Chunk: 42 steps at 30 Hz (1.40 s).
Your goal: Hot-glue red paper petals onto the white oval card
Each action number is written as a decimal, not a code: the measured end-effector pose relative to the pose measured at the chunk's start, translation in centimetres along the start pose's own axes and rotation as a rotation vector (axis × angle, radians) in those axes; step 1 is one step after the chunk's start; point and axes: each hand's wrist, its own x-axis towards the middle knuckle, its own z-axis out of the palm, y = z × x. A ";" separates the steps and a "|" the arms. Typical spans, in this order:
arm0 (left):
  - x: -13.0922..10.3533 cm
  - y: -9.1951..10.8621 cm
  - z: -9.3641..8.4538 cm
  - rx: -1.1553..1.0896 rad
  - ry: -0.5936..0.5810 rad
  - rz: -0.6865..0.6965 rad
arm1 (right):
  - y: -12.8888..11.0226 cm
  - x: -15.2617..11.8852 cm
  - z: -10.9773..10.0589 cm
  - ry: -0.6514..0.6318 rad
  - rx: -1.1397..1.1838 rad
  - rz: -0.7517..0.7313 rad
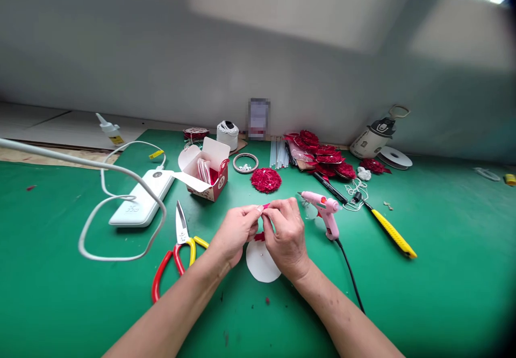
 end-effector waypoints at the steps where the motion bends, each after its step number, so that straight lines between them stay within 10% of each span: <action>1: 0.0 0.0 0.0 -0.020 -0.001 -0.010 | 0.0 0.0 0.0 -0.006 -0.011 0.002; 9: 0.5 -0.7 -0.5 -0.122 -0.040 -0.015 | -1.0 0.3 -0.7 -0.099 -0.042 0.013; 14: 0.7 -0.7 -0.7 -0.073 0.016 0.006 | 0.0 -0.1 -7.4 0.031 0.101 0.133; 19: 0.6 -0.1 -0.5 0.021 0.038 -0.015 | 6.7 -1.3 -13.0 0.142 0.189 0.615; 24: 0.6 -0.2 -0.4 0.050 -0.077 -0.062 | 10.7 -1.9 -10.6 -0.200 0.435 0.870; 31: 1.0 -0.4 -1.1 0.017 -0.075 -0.075 | 11.3 -1.7 -7.3 -0.197 0.469 0.932; 42: 1.3 -0.6 -1.6 0.047 0.057 -0.055 | 3.0 -1.9 -9.2 -0.403 0.671 0.657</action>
